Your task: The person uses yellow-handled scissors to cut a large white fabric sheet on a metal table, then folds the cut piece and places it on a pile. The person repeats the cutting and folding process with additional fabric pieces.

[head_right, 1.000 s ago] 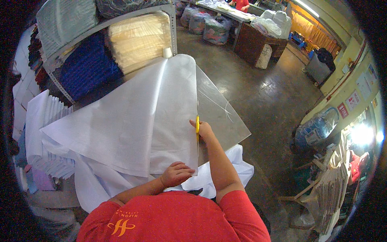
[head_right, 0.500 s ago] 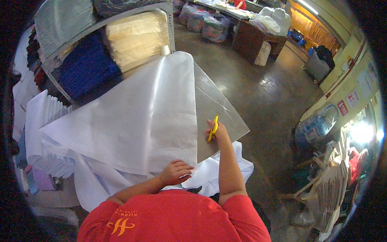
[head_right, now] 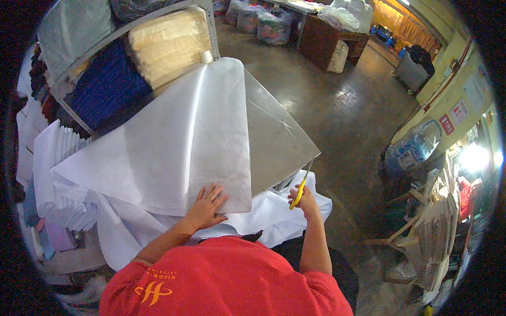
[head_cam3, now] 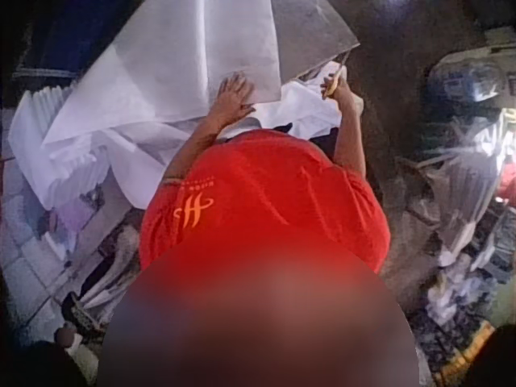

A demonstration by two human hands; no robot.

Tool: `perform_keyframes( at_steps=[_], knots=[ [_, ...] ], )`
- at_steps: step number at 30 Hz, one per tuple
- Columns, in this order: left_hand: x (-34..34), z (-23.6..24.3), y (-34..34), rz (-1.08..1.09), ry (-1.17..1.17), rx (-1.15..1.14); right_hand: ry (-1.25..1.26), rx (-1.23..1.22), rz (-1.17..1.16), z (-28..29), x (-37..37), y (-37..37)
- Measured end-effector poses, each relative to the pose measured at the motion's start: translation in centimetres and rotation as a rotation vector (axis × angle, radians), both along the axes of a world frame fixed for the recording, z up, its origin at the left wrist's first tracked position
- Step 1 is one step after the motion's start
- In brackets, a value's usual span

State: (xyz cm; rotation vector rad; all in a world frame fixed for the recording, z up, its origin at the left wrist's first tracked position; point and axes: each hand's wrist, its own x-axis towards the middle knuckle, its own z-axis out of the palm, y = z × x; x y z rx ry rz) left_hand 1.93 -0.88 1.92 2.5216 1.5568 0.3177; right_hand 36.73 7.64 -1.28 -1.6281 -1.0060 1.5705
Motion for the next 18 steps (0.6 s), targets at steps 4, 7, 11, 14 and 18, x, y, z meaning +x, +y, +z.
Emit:
perform_keyframes(
  at_steps=[4,7,11,14,18],
  knots=[
    [1.4,-0.7,-0.4,0.0,-0.051,0.056,0.022,-0.02,0.065,-1.5,-0.4,-2.3],
    [2.5,-1.2,-0.2,0.007,-0.142,0.15,0.043,0.007,0.113,-1.8,-1.4,-3.2],
    [2.8,-1.7,0.3,0.048,-0.327,0.194,0.041,0.051,0.185,-1.4,-2.5,-3.7],
    [2.4,-1.8,0.5,0.121,-0.536,0.22,-0.003,0.089,0.26,-0.5,-3.2,-4.0],
    [2.1,-1.8,0.2,0.089,-0.569,0.329,0.039,0.067,0.354,1.6,-4.4,-4.5]
  ],
)
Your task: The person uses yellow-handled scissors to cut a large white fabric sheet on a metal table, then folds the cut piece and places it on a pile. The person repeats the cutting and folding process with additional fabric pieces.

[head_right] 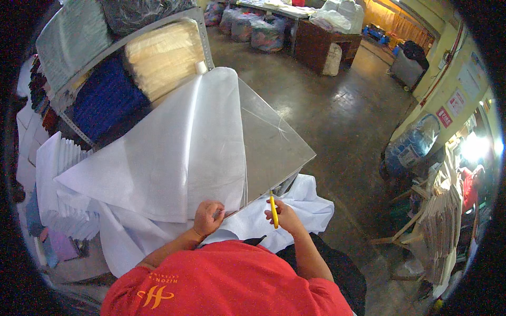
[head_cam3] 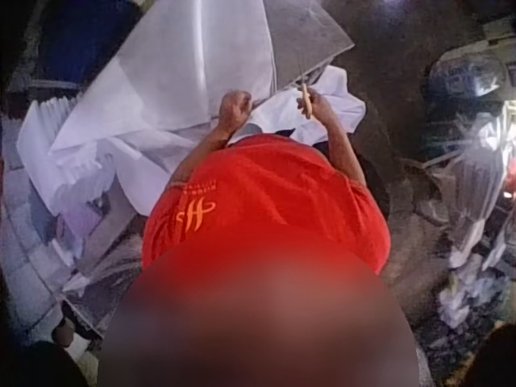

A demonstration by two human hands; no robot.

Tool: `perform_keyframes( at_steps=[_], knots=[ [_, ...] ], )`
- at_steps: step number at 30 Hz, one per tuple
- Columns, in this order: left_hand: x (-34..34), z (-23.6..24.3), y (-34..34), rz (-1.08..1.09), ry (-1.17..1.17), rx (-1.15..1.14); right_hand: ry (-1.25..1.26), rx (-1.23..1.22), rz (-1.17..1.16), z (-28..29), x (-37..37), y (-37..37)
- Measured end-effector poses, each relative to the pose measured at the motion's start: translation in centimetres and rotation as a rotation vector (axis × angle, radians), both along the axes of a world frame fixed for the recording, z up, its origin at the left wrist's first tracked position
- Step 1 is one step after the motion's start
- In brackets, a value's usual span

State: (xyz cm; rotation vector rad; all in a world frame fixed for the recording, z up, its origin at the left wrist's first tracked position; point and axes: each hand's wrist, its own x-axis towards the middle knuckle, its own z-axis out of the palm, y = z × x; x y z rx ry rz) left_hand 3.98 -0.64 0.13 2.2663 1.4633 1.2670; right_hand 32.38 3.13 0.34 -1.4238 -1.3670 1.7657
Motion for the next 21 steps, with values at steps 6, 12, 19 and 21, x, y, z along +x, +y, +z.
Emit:
perform_keyframes(
  at_steps=[6,12,19,21],
  knots=[
    [-0.1,0.1,-0.1,-0.03,-0.023,0.011,-0.077,-0.029,0.136,2.4,-2.4,-0.1],
    [-0.1,0.2,-0.1,-0.045,0.025,0.0,-0.145,-0.056,-0.058,1.6,-2.6,1.8],
    [0.5,0.3,0.0,-0.102,0.2,0.02,-0.041,-0.052,-0.193,2.4,0.0,2.6],
    [0.5,0.2,0.0,-0.121,0.217,-0.005,-0.031,-0.042,-0.262,2.9,-0.1,2.4]
  ],
)
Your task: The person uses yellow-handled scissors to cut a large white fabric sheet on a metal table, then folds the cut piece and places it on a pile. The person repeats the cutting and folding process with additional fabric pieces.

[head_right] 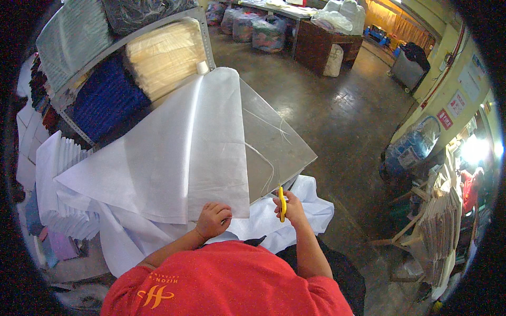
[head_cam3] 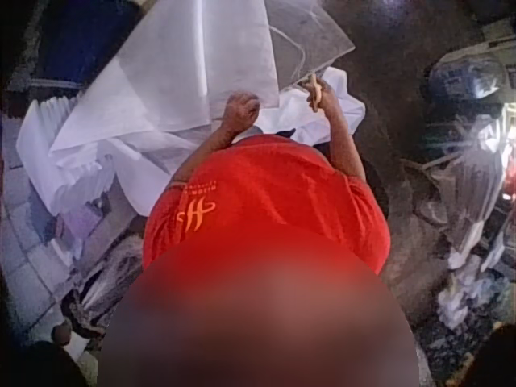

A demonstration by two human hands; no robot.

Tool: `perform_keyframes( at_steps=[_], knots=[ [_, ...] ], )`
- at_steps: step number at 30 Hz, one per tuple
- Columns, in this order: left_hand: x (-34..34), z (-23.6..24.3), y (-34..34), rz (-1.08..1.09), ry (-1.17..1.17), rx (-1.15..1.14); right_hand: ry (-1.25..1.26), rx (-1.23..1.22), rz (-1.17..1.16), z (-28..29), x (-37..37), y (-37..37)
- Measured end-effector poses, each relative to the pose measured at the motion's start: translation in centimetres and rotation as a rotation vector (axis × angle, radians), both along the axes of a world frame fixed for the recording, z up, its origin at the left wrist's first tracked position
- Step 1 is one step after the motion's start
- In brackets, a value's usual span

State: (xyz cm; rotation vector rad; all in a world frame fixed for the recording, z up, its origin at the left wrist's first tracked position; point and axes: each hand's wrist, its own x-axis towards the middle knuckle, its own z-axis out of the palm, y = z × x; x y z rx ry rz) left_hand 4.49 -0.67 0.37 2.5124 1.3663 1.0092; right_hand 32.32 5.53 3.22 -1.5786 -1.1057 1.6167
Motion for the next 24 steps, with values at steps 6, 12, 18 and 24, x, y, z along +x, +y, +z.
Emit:
perform_keyframes(
  at_steps=[6,12,18,24],
  knots=[
    [0.2,-0.2,-0.1,0.009,-0.009,-0.015,0.026,0.165,0.107,0.3,-2.0,1.9],
    [-0.1,0.0,-0.1,0.025,0.007,-0.019,0.247,0.216,0.05,-2.0,-7.1,10.5],
    [-0.2,-0.1,0.1,0.017,-0.033,-0.033,0.473,0.078,-0.252,-4.7,-7.3,17.2],
    [-0.3,-0.3,-0.2,0.042,-0.008,-0.083,-0.023,0.206,-0.413,-5.1,-2.8,20.5]
  ],
)
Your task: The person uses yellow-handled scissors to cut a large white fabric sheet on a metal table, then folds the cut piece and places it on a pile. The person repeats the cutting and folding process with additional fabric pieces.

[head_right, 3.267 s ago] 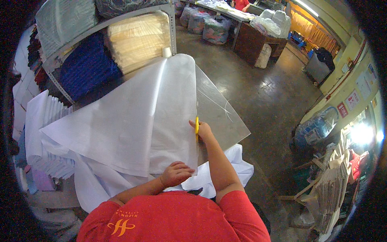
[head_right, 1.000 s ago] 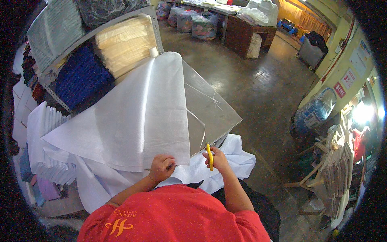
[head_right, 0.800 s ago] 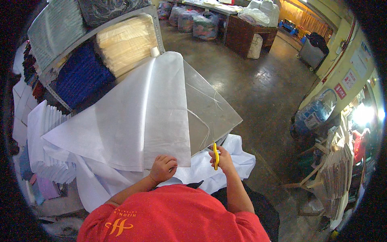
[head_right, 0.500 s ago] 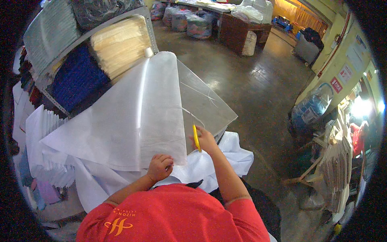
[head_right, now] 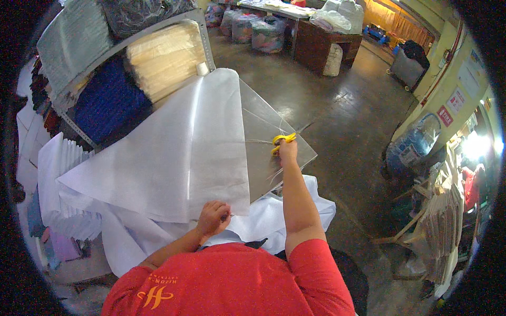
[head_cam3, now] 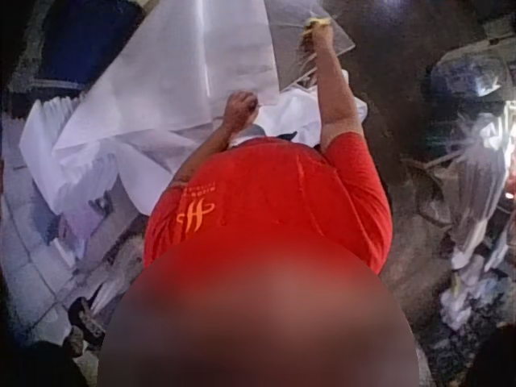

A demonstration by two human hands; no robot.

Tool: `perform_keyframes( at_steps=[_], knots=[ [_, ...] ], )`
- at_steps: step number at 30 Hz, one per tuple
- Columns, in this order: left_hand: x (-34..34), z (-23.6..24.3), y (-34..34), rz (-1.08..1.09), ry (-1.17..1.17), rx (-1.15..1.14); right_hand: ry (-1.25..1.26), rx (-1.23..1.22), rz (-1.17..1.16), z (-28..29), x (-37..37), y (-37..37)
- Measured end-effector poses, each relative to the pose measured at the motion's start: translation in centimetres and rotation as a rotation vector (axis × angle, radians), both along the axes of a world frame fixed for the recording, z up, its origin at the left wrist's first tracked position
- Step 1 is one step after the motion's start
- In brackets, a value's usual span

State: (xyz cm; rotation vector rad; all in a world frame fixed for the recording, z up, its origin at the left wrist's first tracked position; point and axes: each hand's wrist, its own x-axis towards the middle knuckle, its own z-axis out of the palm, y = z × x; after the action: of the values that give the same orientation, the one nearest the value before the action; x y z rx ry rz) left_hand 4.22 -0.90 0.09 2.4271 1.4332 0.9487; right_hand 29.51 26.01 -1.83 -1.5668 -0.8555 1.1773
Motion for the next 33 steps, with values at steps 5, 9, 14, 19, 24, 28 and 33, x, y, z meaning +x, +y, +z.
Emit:
perform_keyframes(
  at_steps=[5,9,14,19,24,28,33],
  knots=[
    [-0.1,-0.5,0.3,0.003,-0.013,0.017,-0.266,0.118,-0.043,0.0,0.1,-0.9],
    [-0.1,-0.4,0.3,-0.013,-0.028,0.026,-0.263,0.228,0.154,0.4,-1.9,-3.3],
    [0.3,0.4,0.0,-0.041,0.094,0.015,-0.071,0.186,0.273,2.4,-0.8,-7.1],
    [0.3,0.5,-0.3,-0.05,0.09,-0.003,0.043,0.154,0.19,3.6,2.5,-10.5],
    [0.5,-0.1,0.2,-0.026,0.139,-0.059,0.054,0.148,0.176,3.3,4.2,-13.6],
    [0.9,-0.3,0.6,-0.011,0.264,-0.145,0.107,0.053,0.197,2.9,4.9,-15.5],
    [1.2,-0.1,0.5,0.001,0.296,-0.16,0.089,0.017,0.232,2.5,4.9,-17.1]
  ],
)
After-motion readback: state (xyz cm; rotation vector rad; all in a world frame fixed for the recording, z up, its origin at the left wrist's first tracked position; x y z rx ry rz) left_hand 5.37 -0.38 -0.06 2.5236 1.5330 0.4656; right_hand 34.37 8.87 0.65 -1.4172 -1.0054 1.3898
